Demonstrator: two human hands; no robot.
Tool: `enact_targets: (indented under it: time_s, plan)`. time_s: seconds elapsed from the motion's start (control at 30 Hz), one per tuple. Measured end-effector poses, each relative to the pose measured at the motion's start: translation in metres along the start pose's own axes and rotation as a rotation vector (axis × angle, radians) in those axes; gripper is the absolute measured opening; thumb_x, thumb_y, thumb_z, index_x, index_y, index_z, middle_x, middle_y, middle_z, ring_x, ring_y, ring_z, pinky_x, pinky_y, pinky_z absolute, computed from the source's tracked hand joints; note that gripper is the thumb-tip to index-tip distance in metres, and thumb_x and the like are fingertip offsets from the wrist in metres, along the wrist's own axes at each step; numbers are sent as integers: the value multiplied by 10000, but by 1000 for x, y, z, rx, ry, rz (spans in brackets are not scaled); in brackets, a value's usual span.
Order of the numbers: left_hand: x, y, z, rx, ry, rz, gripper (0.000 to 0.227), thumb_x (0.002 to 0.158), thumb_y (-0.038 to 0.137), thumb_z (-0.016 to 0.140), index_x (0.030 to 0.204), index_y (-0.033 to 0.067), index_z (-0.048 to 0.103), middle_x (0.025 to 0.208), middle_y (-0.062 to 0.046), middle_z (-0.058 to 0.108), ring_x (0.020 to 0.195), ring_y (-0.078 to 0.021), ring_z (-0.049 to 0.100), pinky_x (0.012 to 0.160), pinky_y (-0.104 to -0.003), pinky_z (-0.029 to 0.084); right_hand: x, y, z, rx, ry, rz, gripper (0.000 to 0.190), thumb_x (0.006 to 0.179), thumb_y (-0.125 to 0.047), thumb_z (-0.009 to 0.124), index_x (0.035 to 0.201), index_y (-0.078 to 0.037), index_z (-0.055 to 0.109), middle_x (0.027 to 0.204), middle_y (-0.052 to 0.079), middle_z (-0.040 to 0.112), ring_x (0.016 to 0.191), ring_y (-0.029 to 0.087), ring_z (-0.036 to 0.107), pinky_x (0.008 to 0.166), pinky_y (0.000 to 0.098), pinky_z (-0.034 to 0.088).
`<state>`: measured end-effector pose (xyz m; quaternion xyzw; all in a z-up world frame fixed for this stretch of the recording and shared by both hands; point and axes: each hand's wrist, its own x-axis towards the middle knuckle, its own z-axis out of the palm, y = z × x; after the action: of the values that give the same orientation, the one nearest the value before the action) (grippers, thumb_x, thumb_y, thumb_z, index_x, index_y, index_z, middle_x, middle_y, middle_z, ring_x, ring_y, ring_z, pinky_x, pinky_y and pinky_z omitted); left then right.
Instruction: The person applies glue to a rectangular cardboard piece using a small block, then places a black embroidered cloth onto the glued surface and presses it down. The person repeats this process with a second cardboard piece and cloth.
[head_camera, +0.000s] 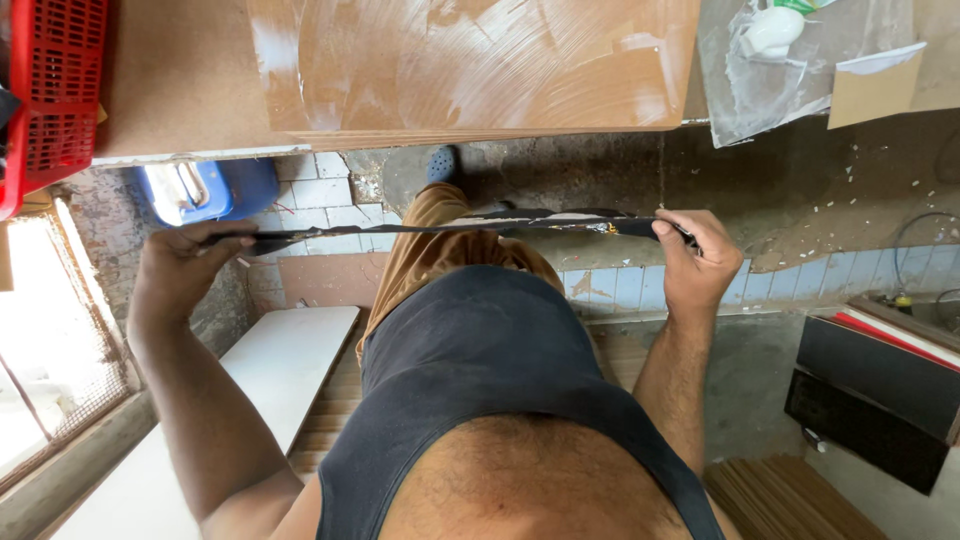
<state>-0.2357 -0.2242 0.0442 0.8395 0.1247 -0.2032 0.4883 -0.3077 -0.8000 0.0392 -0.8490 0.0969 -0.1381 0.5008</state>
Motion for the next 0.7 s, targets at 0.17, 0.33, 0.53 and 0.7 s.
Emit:
enact_targets:
  time_s: [0.17, 0.33, 0.53, 0.7]
  plan:
    - [39, -2, 10, -263, 157, 77, 159, 1012, 69, 775, 1169, 100, 773, 1059, -45, 770, 929, -87, 704, 905, -257, 584, 36, 21, 5, 221, 206, 123, 168, 1006, -37, 803, 1129, 17, 702, 1057, 28, 707, 964, 102, 635, 893, 247, 522]
    - [99, 22, 12, -506, 260, 188, 84, 1060, 69, 793, 1139, 44, 782, 1036, -53, 770, 902, -97, 698, 874, -237, 593, 88, 23, 10, 144, 277, 127, 173, 1018, -124, 800, 1089, 23, 745, 981, 0, 686, 836, 65, 548, 759, 225, 443]
    - [197, 49, 22, -601, 349, 451, 143, 1069, -26, 808, 1206, -45, 770, 1082, -88, 770, 949, -124, 703, 908, -242, 587, 187, 33, 29, 83, 312, 48, 198, 1006, -149, 797, 1046, 41, 759, 921, -16, 669, 792, 62, 497, 704, 237, 399]
    - [280, 52, 42, -479, 449, 406, 71, 1096, 30, 811, 1095, -41, 812, 929, -37, 753, 796, -91, 611, 733, -233, 500, 268, 76, 63, 19, 274, 57, 193, 1002, -159, 782, 1008, 33, 763, 884, -7, 667, 803, 95, 527, 737, 271, 444]
